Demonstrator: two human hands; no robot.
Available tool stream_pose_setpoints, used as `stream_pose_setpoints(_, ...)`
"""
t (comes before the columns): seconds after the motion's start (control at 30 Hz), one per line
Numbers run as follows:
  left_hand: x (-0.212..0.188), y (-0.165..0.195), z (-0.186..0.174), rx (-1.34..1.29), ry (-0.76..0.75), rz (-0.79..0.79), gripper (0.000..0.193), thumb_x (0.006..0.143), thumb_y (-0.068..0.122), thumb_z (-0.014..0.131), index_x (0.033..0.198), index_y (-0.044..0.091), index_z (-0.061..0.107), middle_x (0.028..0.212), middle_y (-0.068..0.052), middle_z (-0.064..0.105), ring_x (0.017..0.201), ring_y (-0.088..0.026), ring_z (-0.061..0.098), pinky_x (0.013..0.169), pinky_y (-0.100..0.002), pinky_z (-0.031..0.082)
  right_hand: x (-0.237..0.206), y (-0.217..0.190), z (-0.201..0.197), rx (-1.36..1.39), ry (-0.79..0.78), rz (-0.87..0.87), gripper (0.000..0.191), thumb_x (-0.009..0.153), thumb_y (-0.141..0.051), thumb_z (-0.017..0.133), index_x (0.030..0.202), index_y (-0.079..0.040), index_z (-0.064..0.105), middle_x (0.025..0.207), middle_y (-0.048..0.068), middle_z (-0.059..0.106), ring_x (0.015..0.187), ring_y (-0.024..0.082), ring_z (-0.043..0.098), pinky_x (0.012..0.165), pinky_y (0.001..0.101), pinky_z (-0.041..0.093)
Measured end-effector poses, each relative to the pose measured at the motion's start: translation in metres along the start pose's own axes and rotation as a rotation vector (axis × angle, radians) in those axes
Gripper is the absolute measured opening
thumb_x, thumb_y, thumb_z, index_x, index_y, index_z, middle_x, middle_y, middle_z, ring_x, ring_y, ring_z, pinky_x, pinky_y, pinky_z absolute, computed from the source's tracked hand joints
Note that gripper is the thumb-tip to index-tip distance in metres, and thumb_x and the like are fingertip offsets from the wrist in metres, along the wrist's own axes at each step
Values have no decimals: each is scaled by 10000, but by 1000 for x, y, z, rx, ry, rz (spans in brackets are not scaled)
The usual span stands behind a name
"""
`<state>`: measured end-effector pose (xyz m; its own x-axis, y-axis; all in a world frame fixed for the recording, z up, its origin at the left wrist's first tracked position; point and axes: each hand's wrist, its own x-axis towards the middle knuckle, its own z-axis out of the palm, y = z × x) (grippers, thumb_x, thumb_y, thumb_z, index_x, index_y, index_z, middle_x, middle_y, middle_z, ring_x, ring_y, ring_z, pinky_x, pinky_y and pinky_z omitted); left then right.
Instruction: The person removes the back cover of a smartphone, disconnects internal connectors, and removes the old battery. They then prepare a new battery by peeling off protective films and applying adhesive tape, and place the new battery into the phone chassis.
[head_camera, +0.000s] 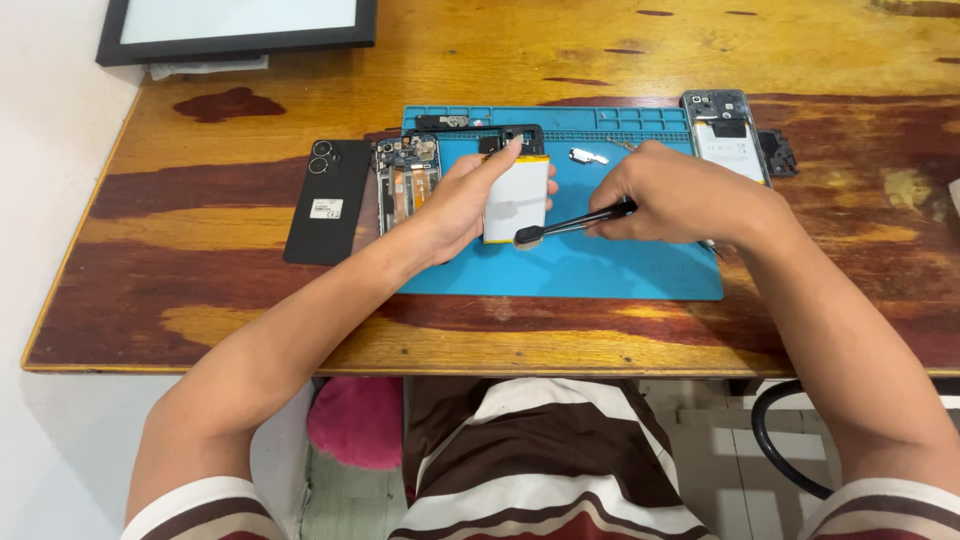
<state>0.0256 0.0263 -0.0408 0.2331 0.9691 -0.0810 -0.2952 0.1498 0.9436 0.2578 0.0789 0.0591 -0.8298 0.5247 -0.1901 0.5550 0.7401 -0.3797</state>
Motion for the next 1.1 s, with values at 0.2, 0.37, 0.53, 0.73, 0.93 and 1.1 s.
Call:
stream_pose_setpoints(0.2,1,-2,0,7,0,-9,622,1018,523,483,1234,-29,673,1106,-129,749,1003,-207,746,843,-377,649,-1,0,1,-36,-5,21,171,816,-217,793,918,-80,804,669,155,706,539,302,606,567,428,471)
stream_pose_setpoints(0.37,1,-2,-1,50,13,-5,650,1010,550,468,1231,-22,684,1101,-125,761,996,-198,753,849,-359,648,1,1,2,-55,19,-23,162,806,-203,779,916,-85,800,683,134,716,573,308,624,582,431,480)
stream_pose_setpoints(0.53,1,-3,-2,44,10,-3,657,1012,554,459,1232,-23,683,1099,-122,760,991,-191,754,852,-357,648,-1,1,2,-77,8,9,170,801,-219,788,911,-90,799,678,130,711,573,311,631,589,432,484)
stream_pose_setpoints(0.73,3,-4,-2,39,26,-17,661,1007,558,457,1229,-22,685,1098,-123,762,987,-191,754,846,-358,649,-1,0,1,-135,-23,131,173,837,-259,814,946,-125,807,683,132,722,607,313,656,616,437,495)
stream_pose_setpoints(0.93,5,-6,-3,31,49,-17,663,999,568,463,1219,-17,686,1102,-125,767,989,-187,758,837,-355,649,0,0,5,-107,39,-24,170,782,-213,792,918,-113,812,764,95,755,647,303,677,615,432,508)
stream_pose_setpoints(1.1,7,-8,-4,6,73,-39,657,995,565,477,1210,-19,687,1096,-129,763,979,-189,756,829,-369,646,1,-1,6,-140,50,5,174,793,-245,805,938,-149,812,754,85,758,678,301,694,632,434,511)
